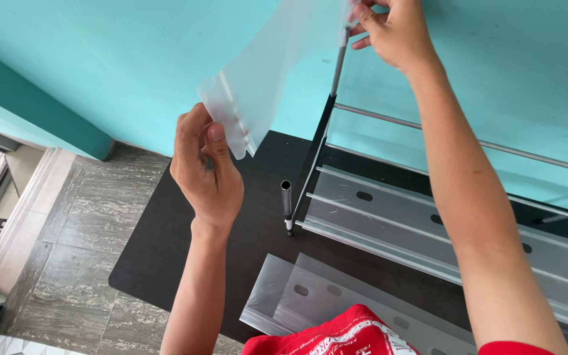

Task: The person assembles a metal shelving unit by inserting metal rods into slots on translucent plastic shelves and attaching them to a black frame. They handle multiple shelves and rods, aligning and securing each piece by hand.

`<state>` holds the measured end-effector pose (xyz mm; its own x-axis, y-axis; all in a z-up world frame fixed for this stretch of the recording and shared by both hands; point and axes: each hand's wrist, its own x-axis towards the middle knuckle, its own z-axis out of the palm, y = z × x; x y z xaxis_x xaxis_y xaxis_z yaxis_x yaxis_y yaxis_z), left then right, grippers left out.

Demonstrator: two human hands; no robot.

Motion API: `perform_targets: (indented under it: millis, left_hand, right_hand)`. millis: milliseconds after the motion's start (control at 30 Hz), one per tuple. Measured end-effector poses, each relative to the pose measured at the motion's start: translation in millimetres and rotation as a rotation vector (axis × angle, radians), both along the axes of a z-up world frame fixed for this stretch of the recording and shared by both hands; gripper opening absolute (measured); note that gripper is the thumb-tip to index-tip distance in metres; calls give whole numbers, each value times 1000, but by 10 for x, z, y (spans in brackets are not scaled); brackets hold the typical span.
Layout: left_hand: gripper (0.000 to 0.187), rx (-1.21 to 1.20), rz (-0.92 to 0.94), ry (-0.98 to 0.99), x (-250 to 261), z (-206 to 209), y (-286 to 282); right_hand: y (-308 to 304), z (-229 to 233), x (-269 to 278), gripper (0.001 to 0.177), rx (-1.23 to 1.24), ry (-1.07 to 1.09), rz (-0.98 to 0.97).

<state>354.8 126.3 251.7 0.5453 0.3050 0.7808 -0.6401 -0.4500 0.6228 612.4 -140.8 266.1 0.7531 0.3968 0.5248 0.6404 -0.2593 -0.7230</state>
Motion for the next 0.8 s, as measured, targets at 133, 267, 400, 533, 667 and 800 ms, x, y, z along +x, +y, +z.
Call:
perform_targets:
  millis: [133, 267, 400, 533, 667, 800]
  left_hand:
    - [19, -10, -12, -6, 12, 7, -1]
    - [20, -6, -44, -9, 0, 7, -31]
    - [20, 43, 10, 7, 19, 11, -62]
    - [21, 23, -33, 7, 36, 16, -76]
    - [22, -44, -71, 27, 36, 16, -98]
    - [22, -115, -93, 91, 61, 40, -119]
  right_hand:
    - [-38, 14, 10, 12, -69, -55, 16]
    - [-16, 7, -11, 13, -34, -36, -7]
    - [36, 2, -19, 12, -12, -34, -35]
    - [31, 57, 3, 13, -89, -24, -27]
    - [39, 127, 0, 12, -125, -1, 15]
    - [102, 245, -20, 14, -157, 120, -36]
